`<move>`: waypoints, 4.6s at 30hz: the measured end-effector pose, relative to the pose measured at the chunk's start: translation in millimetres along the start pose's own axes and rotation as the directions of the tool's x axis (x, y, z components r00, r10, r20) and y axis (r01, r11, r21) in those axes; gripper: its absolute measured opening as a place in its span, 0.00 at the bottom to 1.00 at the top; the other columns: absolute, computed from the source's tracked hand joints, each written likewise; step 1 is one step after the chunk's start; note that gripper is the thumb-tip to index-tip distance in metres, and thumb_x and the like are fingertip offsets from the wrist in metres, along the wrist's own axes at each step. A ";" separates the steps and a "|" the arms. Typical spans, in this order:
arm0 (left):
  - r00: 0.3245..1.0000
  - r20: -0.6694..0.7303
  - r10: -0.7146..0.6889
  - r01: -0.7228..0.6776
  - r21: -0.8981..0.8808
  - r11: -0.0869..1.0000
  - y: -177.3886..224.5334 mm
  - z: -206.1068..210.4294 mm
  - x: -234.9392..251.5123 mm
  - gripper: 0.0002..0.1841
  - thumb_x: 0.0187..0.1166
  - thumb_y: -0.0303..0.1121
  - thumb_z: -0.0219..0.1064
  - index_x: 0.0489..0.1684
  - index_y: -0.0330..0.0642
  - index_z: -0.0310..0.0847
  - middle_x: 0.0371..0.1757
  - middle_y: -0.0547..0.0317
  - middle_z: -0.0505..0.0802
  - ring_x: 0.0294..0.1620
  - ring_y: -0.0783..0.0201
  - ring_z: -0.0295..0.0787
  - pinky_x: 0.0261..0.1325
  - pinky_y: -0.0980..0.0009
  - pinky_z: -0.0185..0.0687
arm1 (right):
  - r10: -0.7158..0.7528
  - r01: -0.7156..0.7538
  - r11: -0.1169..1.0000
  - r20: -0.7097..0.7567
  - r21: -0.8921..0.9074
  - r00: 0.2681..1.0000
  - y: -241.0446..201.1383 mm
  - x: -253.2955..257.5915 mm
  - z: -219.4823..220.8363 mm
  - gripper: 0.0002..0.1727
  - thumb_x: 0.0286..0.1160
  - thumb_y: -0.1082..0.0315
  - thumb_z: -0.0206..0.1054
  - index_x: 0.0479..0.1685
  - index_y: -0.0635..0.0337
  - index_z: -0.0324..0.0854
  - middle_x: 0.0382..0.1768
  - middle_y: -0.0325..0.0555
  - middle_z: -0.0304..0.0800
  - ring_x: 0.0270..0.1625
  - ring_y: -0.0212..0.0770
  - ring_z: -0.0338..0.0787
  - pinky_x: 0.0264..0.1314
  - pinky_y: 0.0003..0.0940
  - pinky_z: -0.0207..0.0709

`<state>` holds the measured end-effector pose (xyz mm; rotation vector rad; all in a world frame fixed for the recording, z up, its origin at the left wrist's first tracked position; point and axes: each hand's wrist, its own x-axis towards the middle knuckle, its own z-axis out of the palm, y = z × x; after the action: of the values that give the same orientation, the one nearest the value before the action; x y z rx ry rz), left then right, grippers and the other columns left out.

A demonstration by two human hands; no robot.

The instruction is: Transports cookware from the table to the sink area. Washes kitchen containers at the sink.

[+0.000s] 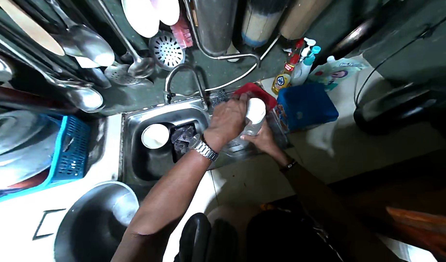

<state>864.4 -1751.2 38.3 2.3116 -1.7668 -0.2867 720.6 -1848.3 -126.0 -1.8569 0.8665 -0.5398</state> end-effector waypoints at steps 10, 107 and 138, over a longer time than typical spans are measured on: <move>0.999 0.034 0.016 -0.020 0.094 0.995 8.3 5.6 29.4 0.35 0.72 0.62 0.71 0.70 0.44 0.82 0.64 0.39 0.87 0.54 0.40 0.90 0.52 0.40 0.86 | -0.035 0.036 0.998 0.029 -0.056 0.999 -0.4 4.0 1.3 0.65 0.47 0.57 0.93 0.89 0.61 0.51 0.72 0.62 0.80 0.72 0.54 0.84 0.74 0.55 0.79; 0.676 0.117 -0.728 -0.054 -0.977 -0.207 -193.2 53.4 0.9 0.22 0.94 0.54 0.42 0.35 0.56 0.77 0.25 0.71 0.85 0.18 0.78 0.78 0.19 0.83 0.72 | 0.203 -0.287 0.948 -0.429 -0.141 0.880 -15.1 23.3 42.2 0.62 0.48 0.39 0.88 0.84 0.65 0.61 0.69 0.64 0.82 0.68 0.60 0.87 0.67 0.61 0.82; 0.667 -0.114 -0.736 0.480 -0.690 0.542 -201.1 169.6 85.3 0.19 0.88 0.44 0.60 0.59 0.38 0.87 0.52 0.43 0.95 0.53 0.47 0.94 0.61 0.43 0.86 | 0.242 -0.376 0.887 -0.423 -0.269 0.873 -13.9 28.2 41.5 0.63 0.47 0.32 0.85 0.81 0.67 0.64 0.67 0.65 0.83 0.63 0.61 0.89 0.62 0.62 0.83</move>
<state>1024.0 -1791.5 -184.0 2.1710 -0.4521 -0.3933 772.0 -1841.6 -131.1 -1.8906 1.5825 -0.5763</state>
